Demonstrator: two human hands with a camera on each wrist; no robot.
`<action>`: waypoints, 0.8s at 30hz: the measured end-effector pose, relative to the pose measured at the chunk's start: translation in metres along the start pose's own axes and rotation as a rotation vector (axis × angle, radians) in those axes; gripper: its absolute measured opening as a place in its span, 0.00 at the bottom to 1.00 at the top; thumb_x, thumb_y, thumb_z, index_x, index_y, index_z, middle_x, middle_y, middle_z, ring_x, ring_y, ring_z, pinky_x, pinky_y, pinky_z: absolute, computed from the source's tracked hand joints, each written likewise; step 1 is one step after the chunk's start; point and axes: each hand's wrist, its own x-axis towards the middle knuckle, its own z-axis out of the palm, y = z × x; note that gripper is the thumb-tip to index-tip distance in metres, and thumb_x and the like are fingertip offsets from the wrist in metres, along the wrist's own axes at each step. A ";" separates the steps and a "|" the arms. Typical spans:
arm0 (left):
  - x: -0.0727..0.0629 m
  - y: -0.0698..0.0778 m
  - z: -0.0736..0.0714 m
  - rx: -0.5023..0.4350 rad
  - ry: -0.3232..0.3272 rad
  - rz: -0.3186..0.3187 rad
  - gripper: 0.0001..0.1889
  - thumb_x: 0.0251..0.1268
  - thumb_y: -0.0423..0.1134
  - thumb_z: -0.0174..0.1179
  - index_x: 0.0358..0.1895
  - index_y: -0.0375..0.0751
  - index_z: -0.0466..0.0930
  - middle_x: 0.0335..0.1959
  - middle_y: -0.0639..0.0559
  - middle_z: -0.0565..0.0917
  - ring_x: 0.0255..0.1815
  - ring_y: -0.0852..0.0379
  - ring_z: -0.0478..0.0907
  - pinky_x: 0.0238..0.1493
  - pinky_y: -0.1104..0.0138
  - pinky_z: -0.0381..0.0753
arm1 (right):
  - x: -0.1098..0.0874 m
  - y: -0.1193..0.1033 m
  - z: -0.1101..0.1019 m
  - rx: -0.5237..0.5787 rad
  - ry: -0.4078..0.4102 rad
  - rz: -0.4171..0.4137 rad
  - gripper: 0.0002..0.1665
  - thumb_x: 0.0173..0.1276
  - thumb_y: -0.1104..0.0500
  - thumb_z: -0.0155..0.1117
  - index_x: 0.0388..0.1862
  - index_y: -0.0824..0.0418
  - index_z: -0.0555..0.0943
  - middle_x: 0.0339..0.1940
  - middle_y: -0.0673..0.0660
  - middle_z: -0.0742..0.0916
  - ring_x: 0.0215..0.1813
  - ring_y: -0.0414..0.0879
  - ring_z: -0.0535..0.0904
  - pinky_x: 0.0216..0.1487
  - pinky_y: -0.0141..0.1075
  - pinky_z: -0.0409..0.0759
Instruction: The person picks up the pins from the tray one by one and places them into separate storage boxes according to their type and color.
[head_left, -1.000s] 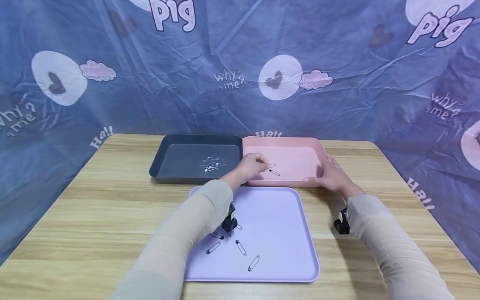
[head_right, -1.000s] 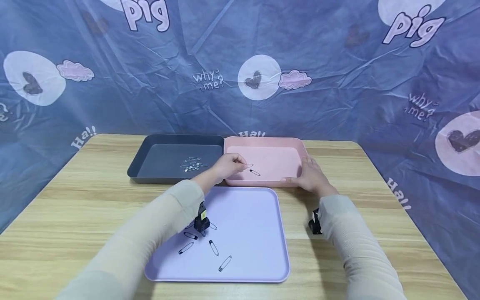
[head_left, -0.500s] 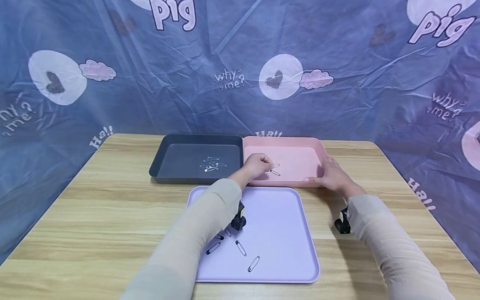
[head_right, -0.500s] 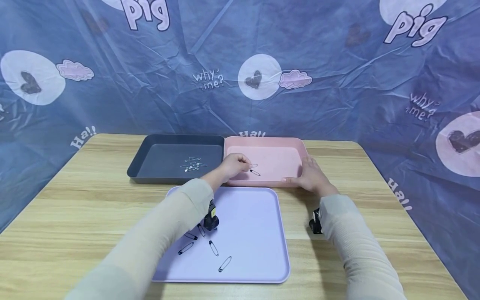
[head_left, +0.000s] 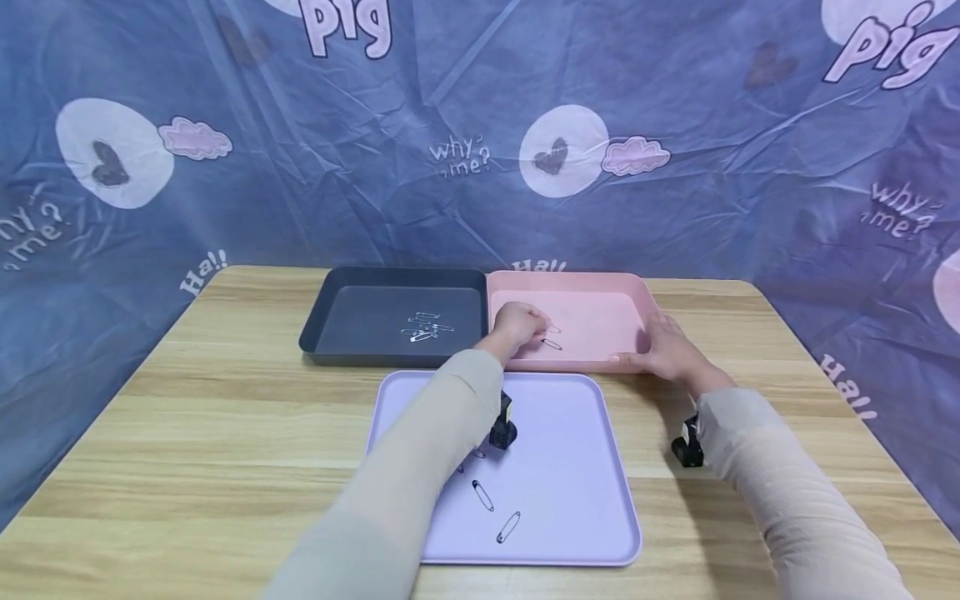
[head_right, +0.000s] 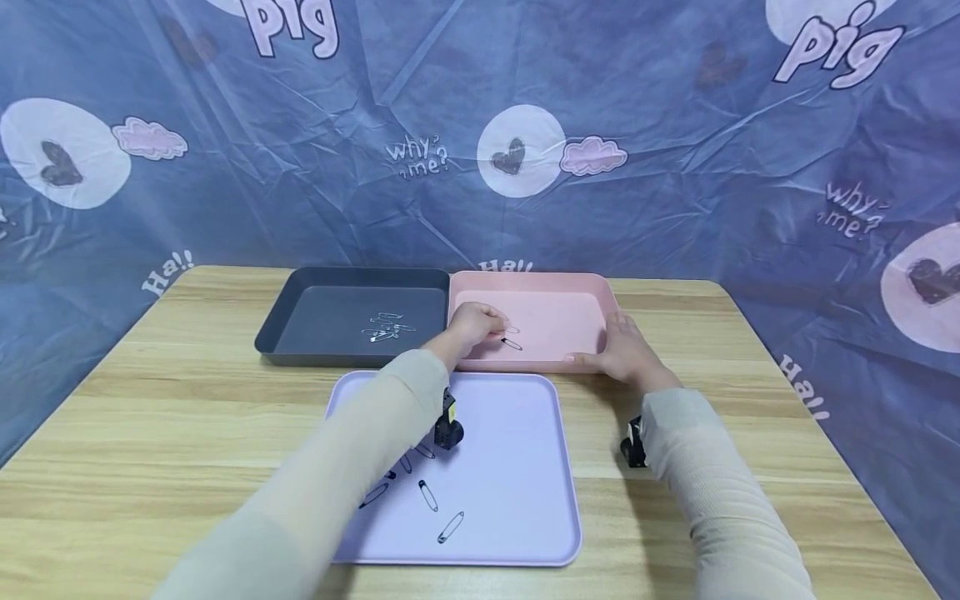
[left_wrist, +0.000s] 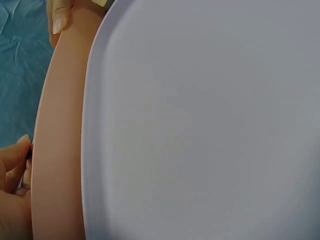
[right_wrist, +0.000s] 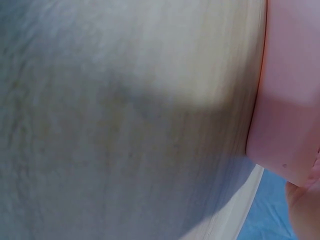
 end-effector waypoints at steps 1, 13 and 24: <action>0.001 0.000 0.002 -0.024 0.018 -0.018 0.05 0.51 0.26 0.57 0.29 0.33 0.82 0.24 0.46 0.81 0.23 0.57 0.79 0.26 0.68 0.77 | 0.000 0.000 0.000 -0.001 0.000 -0.002 0.68 0.46 0.33 0.60 0.61 0.82 0.38 0.61 0.79 0.46 0.64 0.67 0.37 0.61 0.54 0.37; 0.149 -0.089 0.055 -0.266 0.140 -0.046 0.06 0.44 0.22 0.56 0.22 0.34 0.81 0.20 0.46 0.80 0.15 0.56 0.77 0.18 0.70 0.77 | -0.001 -0.001 0.000 0.005 0.006 -0.003 0.67 0.48 0.34 0.59 0.61 0.81 0.38 0.62 0.78 0.47 0.64 0.66 0.36 0.61 0.54 0.37; 0.169 -0.093 0.055 0.095 0.126 -0.087 0.15 0.41 0.46 0.65 0.29 0.39 0.79 0.24 0.53 0.78 0.19 0.59 0.74 0.22 0.69 0.75 | 0.001 0.001 0.001 -0.002 0.022 -0.013 0.67 0.47 0.34 0.60 0.62 0.81 0.38 0.62 0.78 0.47 0.64 0.66 0.37 0.61 0.53 0.36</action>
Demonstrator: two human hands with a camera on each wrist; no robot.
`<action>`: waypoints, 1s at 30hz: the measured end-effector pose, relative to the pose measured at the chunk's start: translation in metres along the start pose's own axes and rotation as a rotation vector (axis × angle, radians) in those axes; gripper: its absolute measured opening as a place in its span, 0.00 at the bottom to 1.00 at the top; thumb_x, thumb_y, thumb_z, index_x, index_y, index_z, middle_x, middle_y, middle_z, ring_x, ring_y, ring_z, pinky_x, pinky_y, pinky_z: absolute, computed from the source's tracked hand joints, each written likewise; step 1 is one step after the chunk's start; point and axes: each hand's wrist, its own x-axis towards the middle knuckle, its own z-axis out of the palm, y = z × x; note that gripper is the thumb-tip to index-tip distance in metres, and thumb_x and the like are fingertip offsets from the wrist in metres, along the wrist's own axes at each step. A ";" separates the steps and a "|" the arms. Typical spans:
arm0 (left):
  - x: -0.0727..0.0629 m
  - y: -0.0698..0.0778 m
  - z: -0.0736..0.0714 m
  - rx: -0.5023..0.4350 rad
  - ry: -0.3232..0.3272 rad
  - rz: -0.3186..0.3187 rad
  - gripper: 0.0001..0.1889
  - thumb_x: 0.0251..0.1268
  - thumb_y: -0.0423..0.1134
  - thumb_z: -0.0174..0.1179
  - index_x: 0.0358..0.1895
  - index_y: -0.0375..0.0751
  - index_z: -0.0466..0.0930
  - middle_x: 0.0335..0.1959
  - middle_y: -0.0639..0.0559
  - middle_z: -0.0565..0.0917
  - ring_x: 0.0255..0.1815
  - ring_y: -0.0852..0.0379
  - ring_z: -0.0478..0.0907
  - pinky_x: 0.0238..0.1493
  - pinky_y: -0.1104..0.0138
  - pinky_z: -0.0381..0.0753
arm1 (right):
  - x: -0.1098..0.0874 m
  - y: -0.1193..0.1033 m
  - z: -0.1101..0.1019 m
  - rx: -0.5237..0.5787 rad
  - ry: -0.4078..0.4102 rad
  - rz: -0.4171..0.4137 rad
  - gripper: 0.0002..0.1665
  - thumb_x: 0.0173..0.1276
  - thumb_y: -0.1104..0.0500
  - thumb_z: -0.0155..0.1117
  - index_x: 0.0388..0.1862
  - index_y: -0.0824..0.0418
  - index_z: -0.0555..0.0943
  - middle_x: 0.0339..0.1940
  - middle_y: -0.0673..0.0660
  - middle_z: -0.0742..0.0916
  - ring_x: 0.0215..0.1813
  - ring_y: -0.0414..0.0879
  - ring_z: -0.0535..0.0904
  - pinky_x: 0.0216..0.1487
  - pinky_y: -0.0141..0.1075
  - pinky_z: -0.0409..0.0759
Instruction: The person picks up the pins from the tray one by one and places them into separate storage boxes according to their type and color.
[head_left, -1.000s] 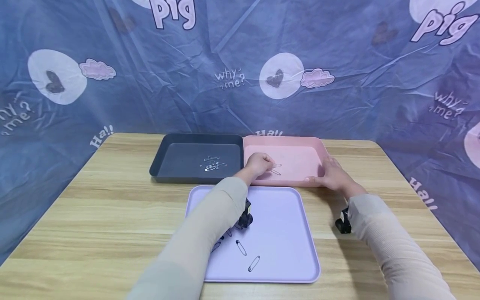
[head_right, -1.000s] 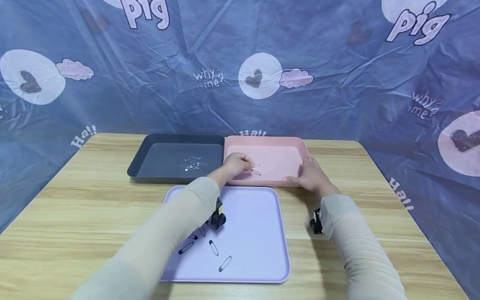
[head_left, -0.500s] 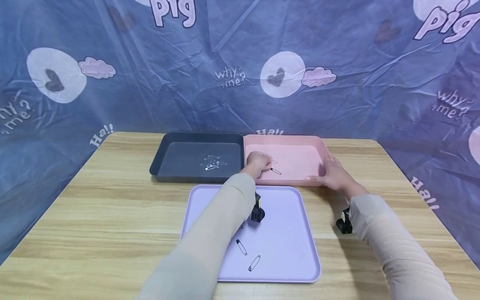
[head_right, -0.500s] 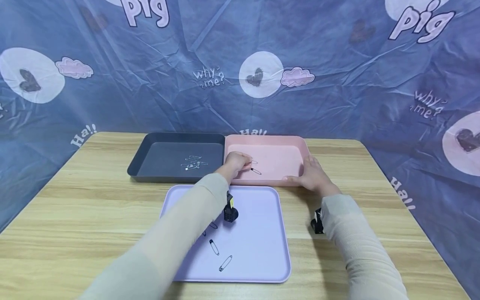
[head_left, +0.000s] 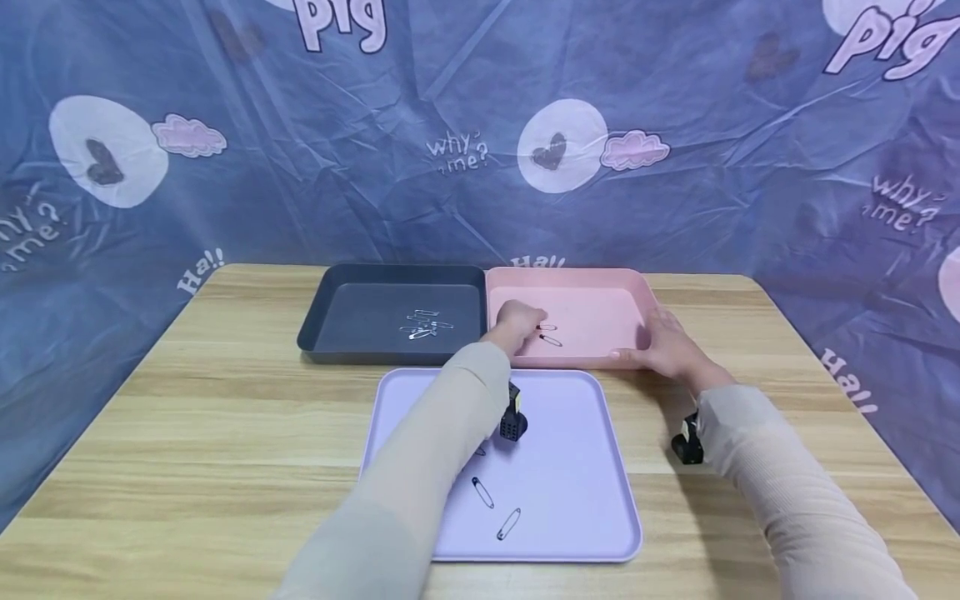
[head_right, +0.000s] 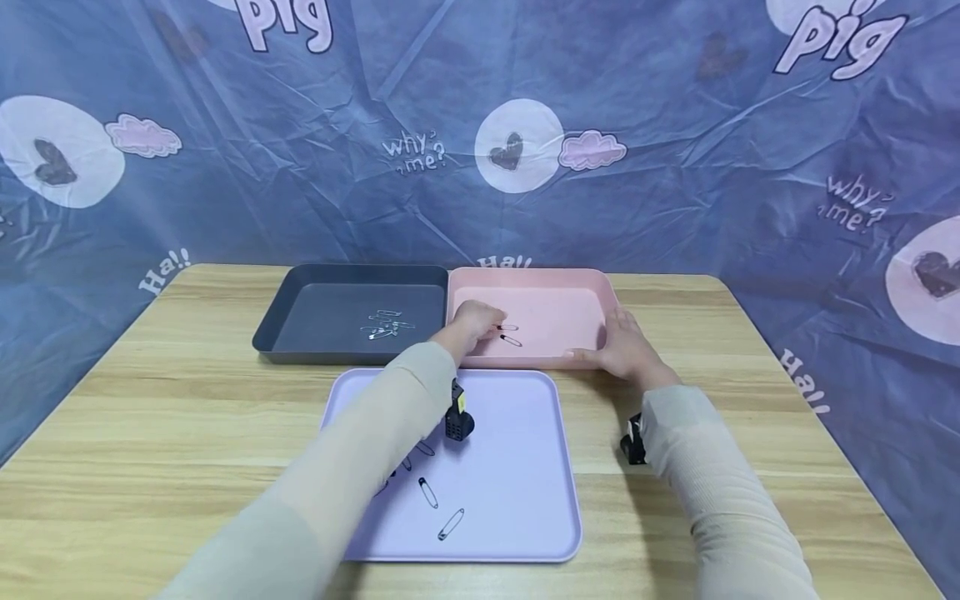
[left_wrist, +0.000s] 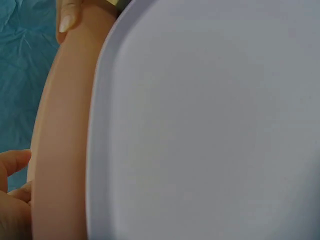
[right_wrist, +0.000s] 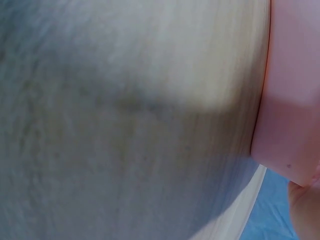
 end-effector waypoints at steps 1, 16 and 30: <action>-0.003 0.003 -0.003 0.030 0.002 0.029 0.16 0.39 0.48 0.65 0.29 0.40 0.79 0.24 0.54 0.78 0.19 0.60 0.73 0.22 0.68 0.74 | 0.000 0.000 -0.001 -0.004 0.003 -0.002 0.67 0.47 0.34 0.60 0.62 0.81 0.38 0.62 0.78 0.47 0.64 0.66 0.37 0.61 0.53 0.36; -0.203 0.090 -0.119 -0.072 -0.317 0.139 0.15 0.58 0.38 0.53 0.46 0.33 0.74 0.48 0.45 0.76 0.49 0.52 0.72 0.50 0.65 0.68 | -0.002 0.002 0.003 0.032 0.047 -0.041 0.66 0.47 0.35 0.60 0.62 0.80 0.40 0.63 0.77 0.47 0.64 0.65 0.37 0.62 0.51 0.35; -0.215 0.079 -0.152 -0.061 -0.446 0.209 0.14 0.58 0.38 0.54 0.47 0.36 0.73 0.47 0.47 0.76 0.49 0.51 0.72 0.49 0.65 0.70 | -0.002 0.000 0.002 -0.008 0.024 -0.028 0.65 0.48 0.35 0.59 0.61 0.82 0.41 0.62 0.78 0.48 0.64 0.66 0.38 0.62 0.51 0.36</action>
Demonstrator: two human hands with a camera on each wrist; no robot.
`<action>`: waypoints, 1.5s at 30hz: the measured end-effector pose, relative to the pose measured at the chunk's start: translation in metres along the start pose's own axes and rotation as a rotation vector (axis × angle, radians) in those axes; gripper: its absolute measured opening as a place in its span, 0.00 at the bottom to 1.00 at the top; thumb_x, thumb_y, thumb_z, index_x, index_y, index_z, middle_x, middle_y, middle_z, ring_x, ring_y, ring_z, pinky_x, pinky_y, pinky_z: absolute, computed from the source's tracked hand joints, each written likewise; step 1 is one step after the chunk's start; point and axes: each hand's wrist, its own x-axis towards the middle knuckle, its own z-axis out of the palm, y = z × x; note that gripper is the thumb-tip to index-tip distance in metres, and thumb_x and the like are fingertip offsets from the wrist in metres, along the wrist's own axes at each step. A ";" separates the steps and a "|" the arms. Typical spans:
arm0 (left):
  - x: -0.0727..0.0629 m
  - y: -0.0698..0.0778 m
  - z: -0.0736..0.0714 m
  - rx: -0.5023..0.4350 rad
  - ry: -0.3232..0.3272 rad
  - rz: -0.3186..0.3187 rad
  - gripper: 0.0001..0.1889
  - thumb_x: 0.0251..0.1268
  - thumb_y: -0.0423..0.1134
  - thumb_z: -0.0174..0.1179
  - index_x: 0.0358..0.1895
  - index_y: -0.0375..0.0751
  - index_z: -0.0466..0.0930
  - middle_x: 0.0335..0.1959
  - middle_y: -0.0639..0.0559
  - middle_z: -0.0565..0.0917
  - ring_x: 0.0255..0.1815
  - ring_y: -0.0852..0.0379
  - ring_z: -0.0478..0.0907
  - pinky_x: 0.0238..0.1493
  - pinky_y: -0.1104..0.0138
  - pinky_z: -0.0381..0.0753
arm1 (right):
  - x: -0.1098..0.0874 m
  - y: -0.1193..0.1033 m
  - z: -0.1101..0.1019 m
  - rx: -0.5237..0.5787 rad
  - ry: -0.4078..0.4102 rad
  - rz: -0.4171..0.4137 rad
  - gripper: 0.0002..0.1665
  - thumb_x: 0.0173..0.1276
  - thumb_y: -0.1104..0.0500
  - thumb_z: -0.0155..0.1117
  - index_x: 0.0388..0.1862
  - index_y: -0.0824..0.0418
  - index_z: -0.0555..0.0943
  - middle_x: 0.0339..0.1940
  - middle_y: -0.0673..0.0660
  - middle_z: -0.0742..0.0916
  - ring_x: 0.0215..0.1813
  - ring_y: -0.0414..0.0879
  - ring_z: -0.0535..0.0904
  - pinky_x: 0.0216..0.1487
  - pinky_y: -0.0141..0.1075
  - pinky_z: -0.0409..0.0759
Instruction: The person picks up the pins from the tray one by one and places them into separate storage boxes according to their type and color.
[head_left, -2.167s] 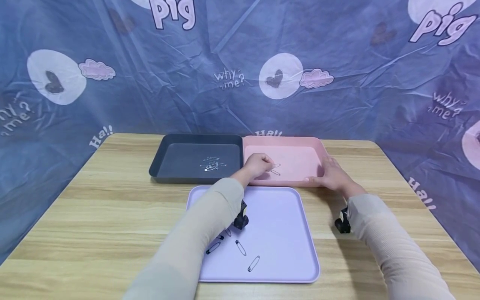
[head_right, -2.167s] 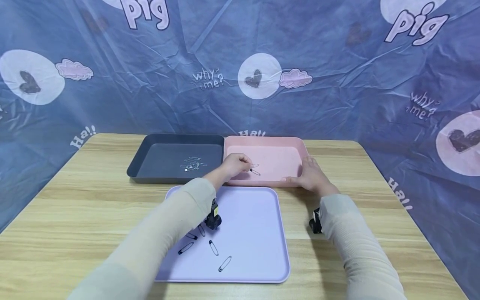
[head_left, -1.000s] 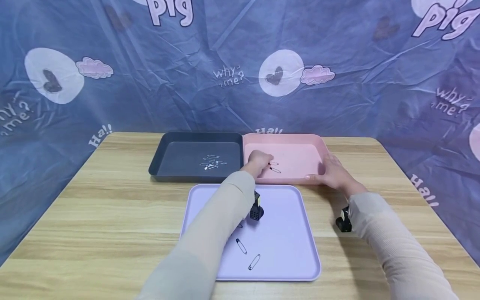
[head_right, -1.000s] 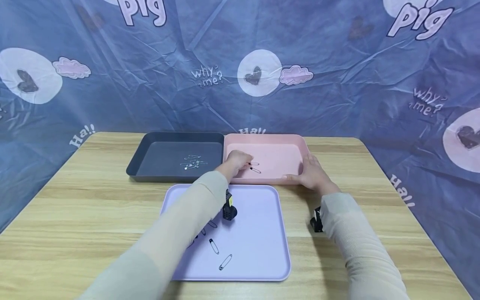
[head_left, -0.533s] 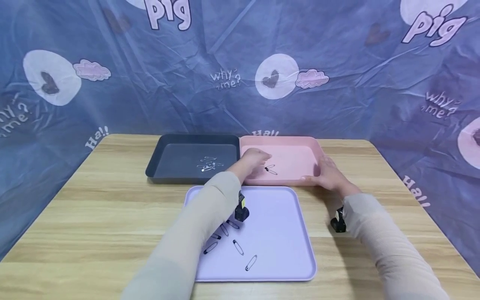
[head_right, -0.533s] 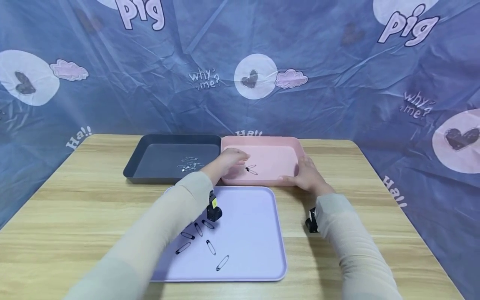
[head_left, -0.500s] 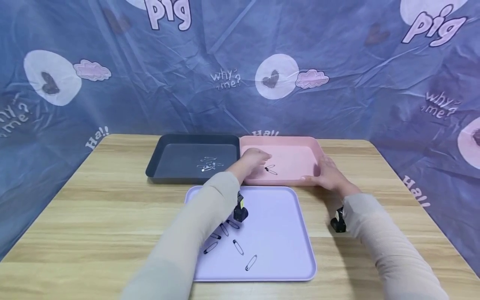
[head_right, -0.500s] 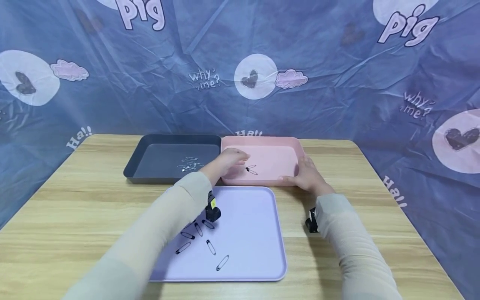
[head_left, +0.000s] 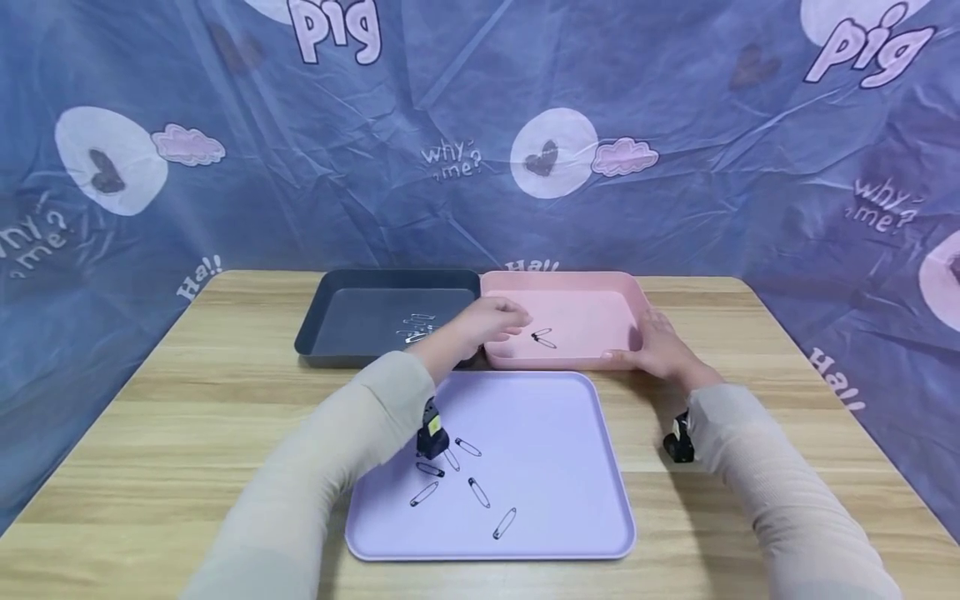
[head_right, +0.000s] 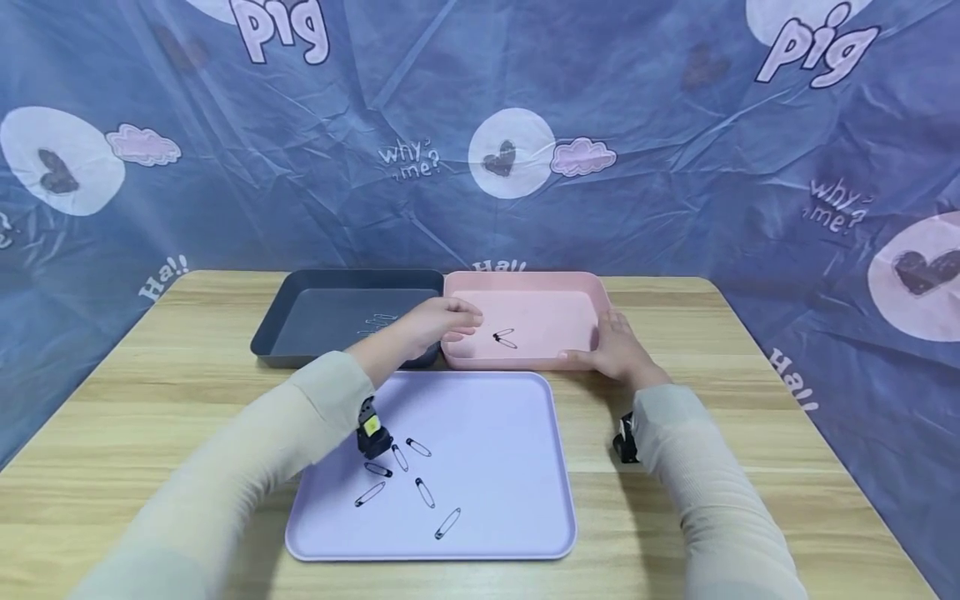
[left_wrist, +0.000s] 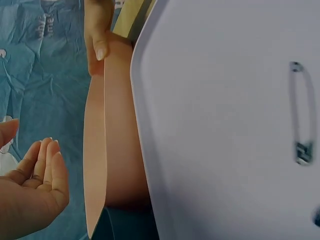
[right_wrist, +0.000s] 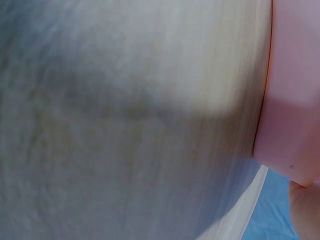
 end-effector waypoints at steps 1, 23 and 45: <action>-0.004 -0.001 -0.001 0.008 -0.005 -0.003 0.14 0.58 0.38 0.54 0.46 0.36 0.73 0.47 0.47 0.76 0.48 0.51 0.72 0.49 0.65 0.70 | 0.000 0.000 0.000 -0.005 -0.002 -0.001 0.65 0.49 0.35 0.59 0.61 0.83 0.42 0.62 0.78 0.48 0.64 0.66 0.39 0.62 0.51 0.36; -0.079 -0.040 -0.025 0.022 -0.120 0.016 0.18 0.55 0.36 0.56 0.48 0.31 0.72 0.43 0.44 0.76 0.46 0.49 0.73 0.48 0.62 0.70 | 0.000 0.003 0.002 0.001 -0.026 0.014 0.66 0.49 0.34 0.57 0.62 0.79 0.35 0.62 0.77 0.43 0.64 0.66 0.35 0.61 0.52 0.34; -0.122 -0.084 -0.044 0.118 -0.048 -0.017 0.16 0.51 0.34 0.58 0.43 0.28 0.74 0.29 0.49 0.77 0.30 0.54 0.74 0.33 0.63 0.74 | 0.000 0.007 0.001 -0.005 -0.005 -0.007 0.65 0.51 0.35 0.57 0.62 0.79 0.35 0.63 0.77 0.43 0.64 0.66 0.35 0.61 0.52 0.34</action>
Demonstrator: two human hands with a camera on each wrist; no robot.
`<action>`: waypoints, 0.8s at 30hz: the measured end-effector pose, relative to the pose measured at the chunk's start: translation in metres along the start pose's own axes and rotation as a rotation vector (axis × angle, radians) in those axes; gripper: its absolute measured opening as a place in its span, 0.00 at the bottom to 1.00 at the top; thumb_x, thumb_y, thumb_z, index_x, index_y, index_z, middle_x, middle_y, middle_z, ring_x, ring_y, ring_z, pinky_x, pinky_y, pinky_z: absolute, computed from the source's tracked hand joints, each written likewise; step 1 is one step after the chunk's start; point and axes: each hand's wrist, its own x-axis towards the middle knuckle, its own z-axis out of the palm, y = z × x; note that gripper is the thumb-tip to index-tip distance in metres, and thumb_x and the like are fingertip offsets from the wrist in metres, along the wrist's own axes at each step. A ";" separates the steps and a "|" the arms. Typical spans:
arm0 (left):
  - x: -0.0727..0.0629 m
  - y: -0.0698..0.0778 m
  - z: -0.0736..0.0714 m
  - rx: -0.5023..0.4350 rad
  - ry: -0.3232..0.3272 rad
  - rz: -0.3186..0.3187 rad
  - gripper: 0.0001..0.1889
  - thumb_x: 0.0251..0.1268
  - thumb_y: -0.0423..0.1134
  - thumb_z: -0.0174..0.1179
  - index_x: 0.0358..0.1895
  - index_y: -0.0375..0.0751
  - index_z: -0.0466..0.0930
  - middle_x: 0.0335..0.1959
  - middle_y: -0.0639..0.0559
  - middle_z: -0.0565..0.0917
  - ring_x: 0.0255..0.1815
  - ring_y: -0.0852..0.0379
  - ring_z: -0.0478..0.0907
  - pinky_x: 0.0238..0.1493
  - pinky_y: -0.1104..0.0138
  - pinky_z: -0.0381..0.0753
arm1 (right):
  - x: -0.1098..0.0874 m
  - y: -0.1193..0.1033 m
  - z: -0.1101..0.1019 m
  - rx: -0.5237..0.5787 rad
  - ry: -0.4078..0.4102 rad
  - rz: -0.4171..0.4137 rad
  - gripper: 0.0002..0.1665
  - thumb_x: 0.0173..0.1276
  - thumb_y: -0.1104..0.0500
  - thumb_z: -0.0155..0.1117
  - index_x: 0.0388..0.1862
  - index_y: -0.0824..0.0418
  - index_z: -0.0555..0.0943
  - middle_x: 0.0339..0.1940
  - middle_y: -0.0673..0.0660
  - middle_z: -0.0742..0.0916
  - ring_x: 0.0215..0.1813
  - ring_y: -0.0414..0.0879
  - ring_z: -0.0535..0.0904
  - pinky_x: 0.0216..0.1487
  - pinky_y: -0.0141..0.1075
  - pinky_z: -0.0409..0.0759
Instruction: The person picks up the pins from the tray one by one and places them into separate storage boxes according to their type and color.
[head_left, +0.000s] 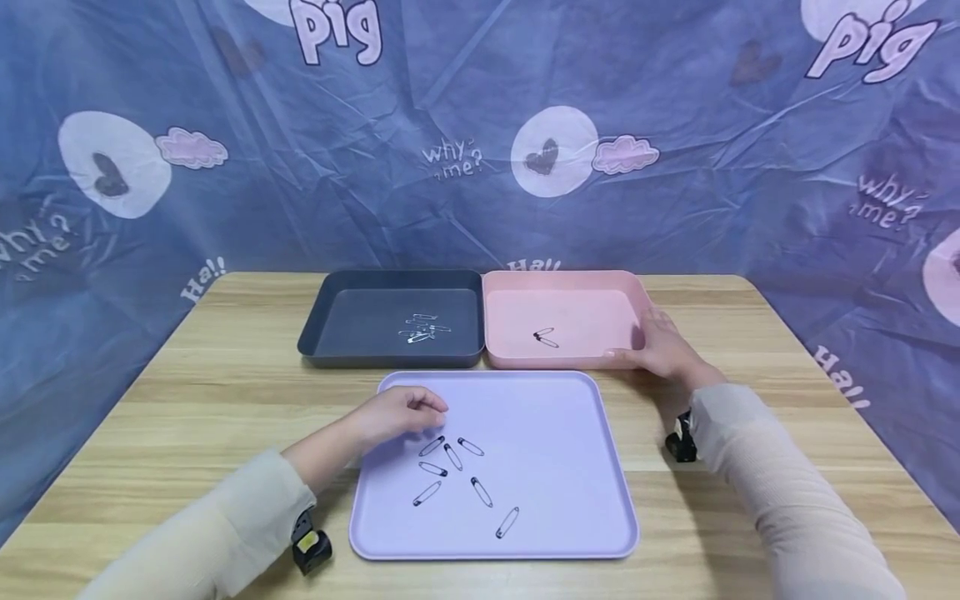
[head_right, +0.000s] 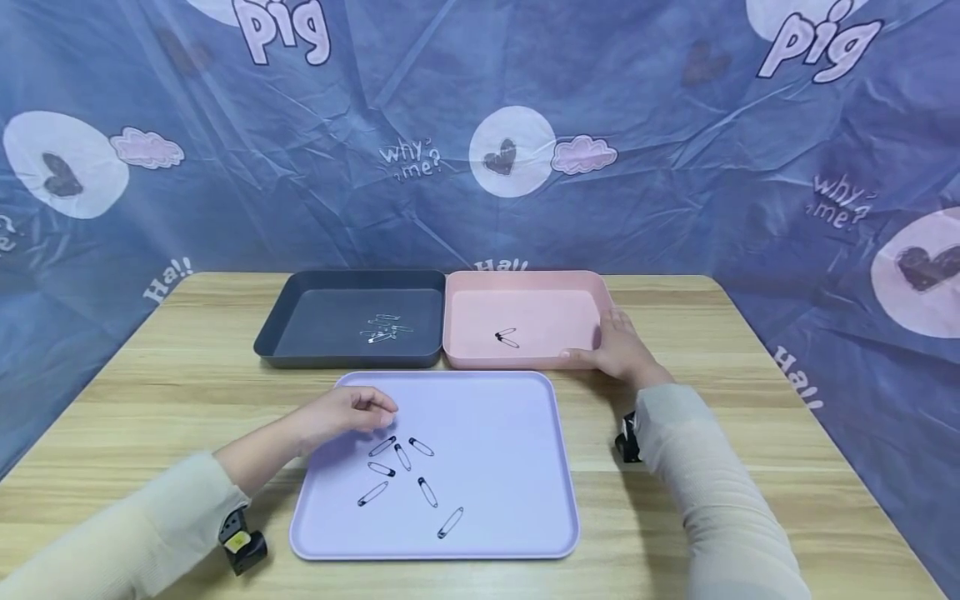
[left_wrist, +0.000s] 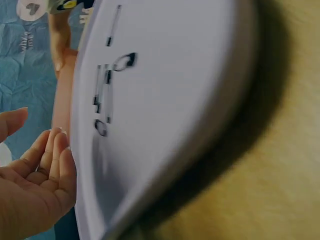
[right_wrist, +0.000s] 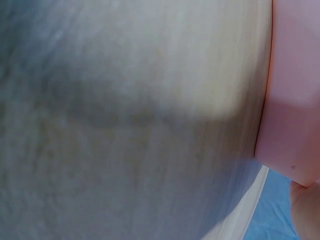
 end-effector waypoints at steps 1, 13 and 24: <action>-0.001 -0.002 0.000 0.014 0.001 -0.009 0.15 0.51 0.34 0.58 0.42 0.29 0.74 0.28 0.49 0.77 0.29 0.55 0.73 0.32 0.64 0.73 | 0.000 0.000 0.000 -0.003 0.003 -0.003 0.65 0.51 0.35 0.57 0.62 0.79 0.35 0.63 0.77 0.44 0.64 0.66 0.36 0.61 0.52 0.35; -0.002 -0.015 0.005 0.217 0.057 0.007 0.09 0.44 0.31 0.61 0.32 0.33 0.77 0.21 0.53 0.75 0.21 0.61 0.70 0.24 0.69 0.71 | 0.001 -0.003 -0.002 -0.029 -0.015 -0.001 0.64 0.52 0.35 0.56 0.61 0.81 0.37 0.62 0.78 0.44 0.64 0.66 0.36 0.62 0.50 0.34; -0.002 -0.015 0.014 0.455 0.164 0.055 0.04 0.40 0.31 0.64 0.21 0.40 0.77 0.14 0.58 0.73 0.19 0.63 0.68 0.24 0.71 0.69 | 0.000 -0.004 -0.002 -0.019 -0.036 0.007 0.65 0.52 0.34 0.54 0.61 0.81 0.35 0.62 0.77 0.42 0.64 0.66 0.34 0.62 0.51 0.32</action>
